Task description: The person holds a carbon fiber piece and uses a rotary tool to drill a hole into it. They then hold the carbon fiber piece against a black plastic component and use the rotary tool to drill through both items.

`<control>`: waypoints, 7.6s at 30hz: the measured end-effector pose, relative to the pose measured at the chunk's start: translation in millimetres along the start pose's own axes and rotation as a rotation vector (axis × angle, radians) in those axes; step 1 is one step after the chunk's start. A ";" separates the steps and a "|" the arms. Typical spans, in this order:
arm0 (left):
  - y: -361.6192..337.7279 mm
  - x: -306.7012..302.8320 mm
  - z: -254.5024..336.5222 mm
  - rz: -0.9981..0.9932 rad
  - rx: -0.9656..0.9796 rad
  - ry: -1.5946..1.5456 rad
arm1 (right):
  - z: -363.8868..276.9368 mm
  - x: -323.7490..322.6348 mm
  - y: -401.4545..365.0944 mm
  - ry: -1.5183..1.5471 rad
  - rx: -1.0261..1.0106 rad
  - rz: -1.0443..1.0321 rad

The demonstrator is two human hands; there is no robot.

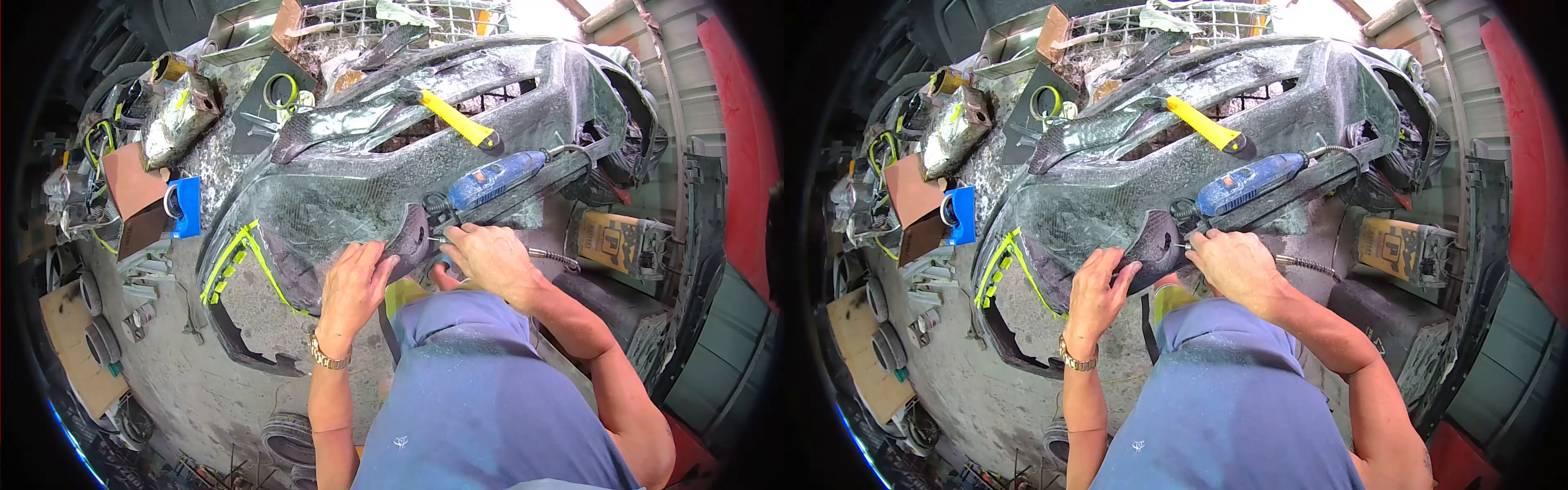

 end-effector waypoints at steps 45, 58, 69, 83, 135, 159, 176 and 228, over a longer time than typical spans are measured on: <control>2.4 0.2 -4.4 -0.017 0.002 0.023 | 9.0 1.4 3.5 0.058 -0.022 0.105; 3.4 -1.5 -2.6 0.009 0.026 0.005 | 8.6 0.0 5.4 0.039 -0.032 0.104; 3.0 -1.8 -2.5 0.000 0.008 -0.004 | 7.6 -3.2 4.8 0.113 -0.006 0.048; -38.4 19.6 -33.3 0.095 -0.298 -0.667 | 34.6 -6.9 -20.7 1.095 0.202 0.190; -10.0 22.9 6.7 0.151 -0.333 -0.801 | 31.2 7.8 -16.4 1.605 0.083 -0.249; -53.9 41.1 -22.3 0.335 -0.384 -1.016 | 24.5 13.7 -46.0 0.810 -0.233 0.186; -86.2 50.6 -4.8 0.378 -0.390 -0.667 | -10.1 14.6 -61.1 0.464 -0.161 0.059; -67.8 27.1 -85.2 0.390 -0.603 -0.454 | -48.5 76.3 -28.5 0.451 -0.152 0.045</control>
Point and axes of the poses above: each hand's wrist, its own y-axis towards the middle knuckle, its own x-axis out of the palm, z = x × y, the point moved 3 cm from there along y, towards the middle knuckle, and after that the axes turned 11 degrees about y, right-handed, at the moved point
